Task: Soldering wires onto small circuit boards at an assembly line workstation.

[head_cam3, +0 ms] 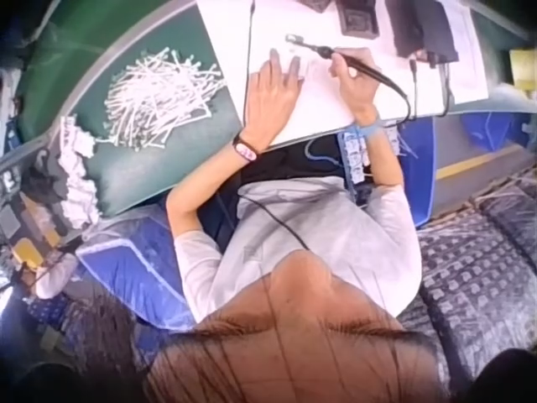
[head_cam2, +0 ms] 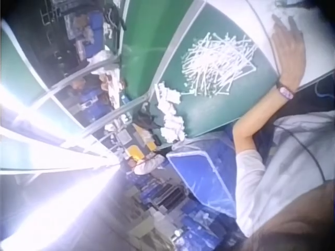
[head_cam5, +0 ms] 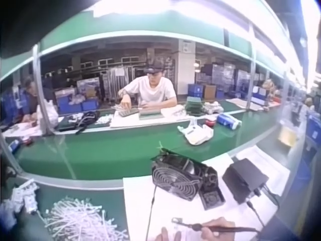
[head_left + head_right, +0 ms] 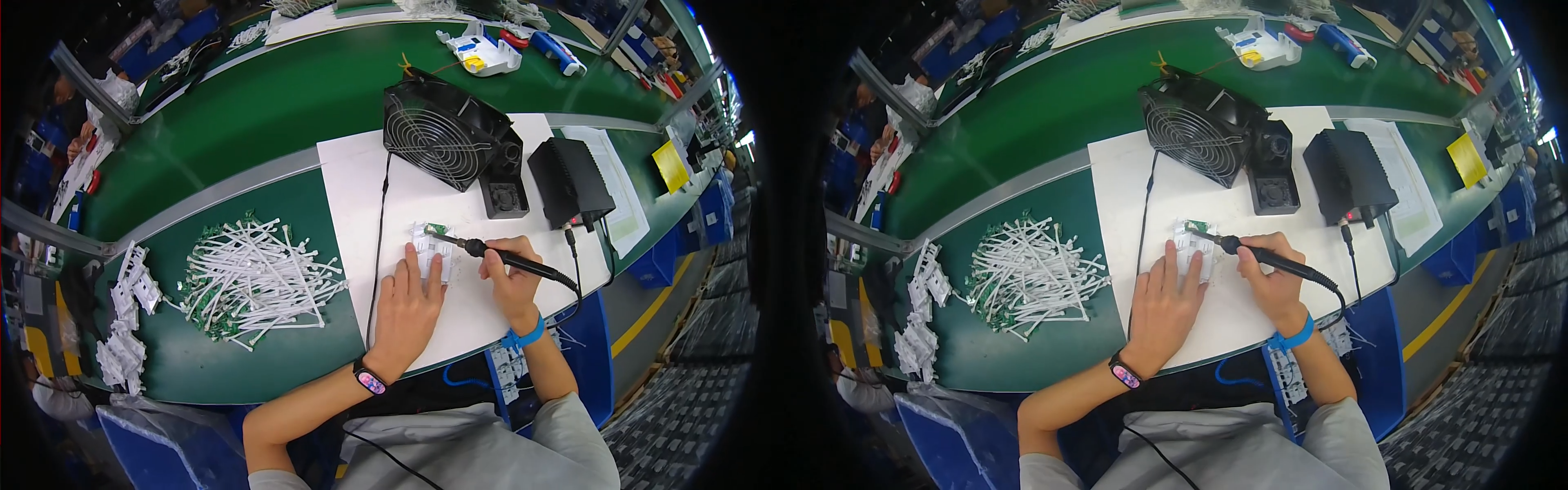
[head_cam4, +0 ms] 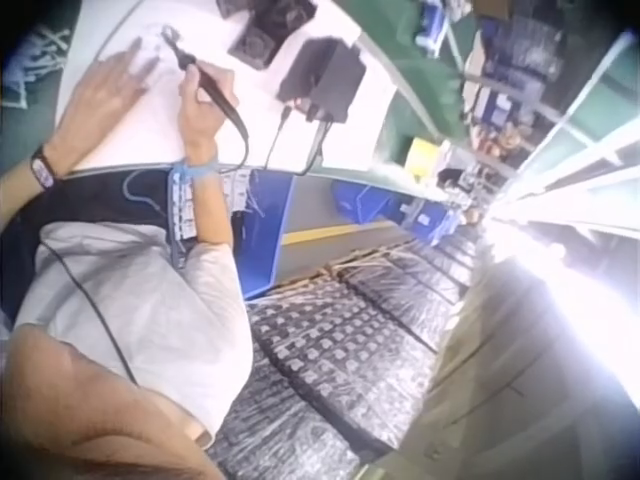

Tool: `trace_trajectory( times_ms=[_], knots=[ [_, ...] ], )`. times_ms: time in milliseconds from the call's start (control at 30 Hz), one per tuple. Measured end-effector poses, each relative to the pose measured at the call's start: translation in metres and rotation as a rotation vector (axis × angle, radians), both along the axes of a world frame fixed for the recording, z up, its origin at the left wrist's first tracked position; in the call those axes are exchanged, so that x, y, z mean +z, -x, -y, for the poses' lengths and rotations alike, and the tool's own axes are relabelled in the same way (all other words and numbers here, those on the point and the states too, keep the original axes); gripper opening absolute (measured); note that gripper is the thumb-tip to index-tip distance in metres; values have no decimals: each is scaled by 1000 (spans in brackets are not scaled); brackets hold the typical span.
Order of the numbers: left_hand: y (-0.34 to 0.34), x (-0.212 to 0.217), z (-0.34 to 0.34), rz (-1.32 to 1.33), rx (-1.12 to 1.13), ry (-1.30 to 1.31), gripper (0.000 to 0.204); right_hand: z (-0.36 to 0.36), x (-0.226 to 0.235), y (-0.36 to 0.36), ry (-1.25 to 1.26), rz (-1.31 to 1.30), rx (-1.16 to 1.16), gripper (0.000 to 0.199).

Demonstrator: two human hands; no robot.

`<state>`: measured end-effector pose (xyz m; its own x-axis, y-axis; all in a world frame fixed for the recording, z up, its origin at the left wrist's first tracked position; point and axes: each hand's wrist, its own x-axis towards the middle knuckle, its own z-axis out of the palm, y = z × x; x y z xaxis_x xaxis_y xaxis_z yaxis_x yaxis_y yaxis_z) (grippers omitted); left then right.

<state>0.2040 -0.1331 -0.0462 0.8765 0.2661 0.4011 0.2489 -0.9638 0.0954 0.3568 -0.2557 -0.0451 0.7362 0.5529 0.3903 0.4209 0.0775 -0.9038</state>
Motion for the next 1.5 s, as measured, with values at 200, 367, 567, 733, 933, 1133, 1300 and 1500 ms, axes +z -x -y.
trace_trajectory(
  times_ms=[200,367,567,733,933,1133,1300,1500],
  knots=[
    [1,-1,-1,-9,-7,-26,47,-2,2,2,2,-42,-5,10],
    [0,-2,-1,-2,-5,-8,47,-2,4,2,12,-61,-20,9],
    [1,0,-1,-1,-7,-24,47,-6,6,3,-24,-117,-13,8],
    [0,0,-1,-2,-13,-19,46,-6,5,3,-41,-121,-29,8],
    [0,2,-1,10,0,1,45,-2,-1,5,-79,-74,-48,7],
    [1,3,-1,1,-10,6,44,3,1,-1,-226,-49,-91,9],
    [2,1,0,3,15,28,46,2,3,1,-188,-80,-83,8],
    [2,0,0,-9,32,38,48,2,2,-1,-146,-45,-128,9]
  ],
)
